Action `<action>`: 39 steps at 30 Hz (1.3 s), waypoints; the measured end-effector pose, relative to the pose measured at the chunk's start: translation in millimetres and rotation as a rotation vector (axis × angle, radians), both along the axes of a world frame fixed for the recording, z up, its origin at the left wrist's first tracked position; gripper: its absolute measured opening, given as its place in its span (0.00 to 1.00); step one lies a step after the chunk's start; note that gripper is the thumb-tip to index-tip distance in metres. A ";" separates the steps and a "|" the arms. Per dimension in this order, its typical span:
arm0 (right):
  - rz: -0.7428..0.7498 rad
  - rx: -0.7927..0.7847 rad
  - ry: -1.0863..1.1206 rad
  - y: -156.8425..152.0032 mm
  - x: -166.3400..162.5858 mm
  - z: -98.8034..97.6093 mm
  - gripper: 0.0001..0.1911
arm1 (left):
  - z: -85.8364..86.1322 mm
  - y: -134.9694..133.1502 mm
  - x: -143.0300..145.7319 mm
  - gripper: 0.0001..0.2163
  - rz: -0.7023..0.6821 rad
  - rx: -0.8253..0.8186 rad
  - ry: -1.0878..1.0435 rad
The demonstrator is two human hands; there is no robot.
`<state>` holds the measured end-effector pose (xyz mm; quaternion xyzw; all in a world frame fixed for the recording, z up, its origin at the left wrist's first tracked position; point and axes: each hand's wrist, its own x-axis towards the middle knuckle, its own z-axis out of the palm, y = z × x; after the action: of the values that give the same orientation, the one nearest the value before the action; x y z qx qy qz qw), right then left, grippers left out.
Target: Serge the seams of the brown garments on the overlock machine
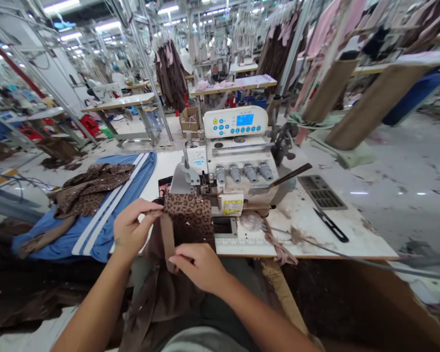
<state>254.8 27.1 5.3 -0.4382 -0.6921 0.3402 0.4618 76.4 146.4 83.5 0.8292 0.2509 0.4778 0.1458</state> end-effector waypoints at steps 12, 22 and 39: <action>-0.222 -0.133 0.055 14.2 38.9 -22.4 0.21 | -14.5 25.1 49.3 0.06 0.008 -0.154 0.252; -0.227 0.034 -0.073 4.9 31.5 -40.1 0.33 | -3.8 23.8 43.9 0.07 0.075 -0.230 0.376; -0.299 0.072 -0.050 3.2 26.3 -39.2 0.33 | -36.0 36.2 35.4 0.12 0.198 -0.461 0.028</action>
<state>281.1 30.3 -33.9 -0.5278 -0.6424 0.2314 0.5052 111.8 182.6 47.5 0.7519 0.4354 0.4082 0.2801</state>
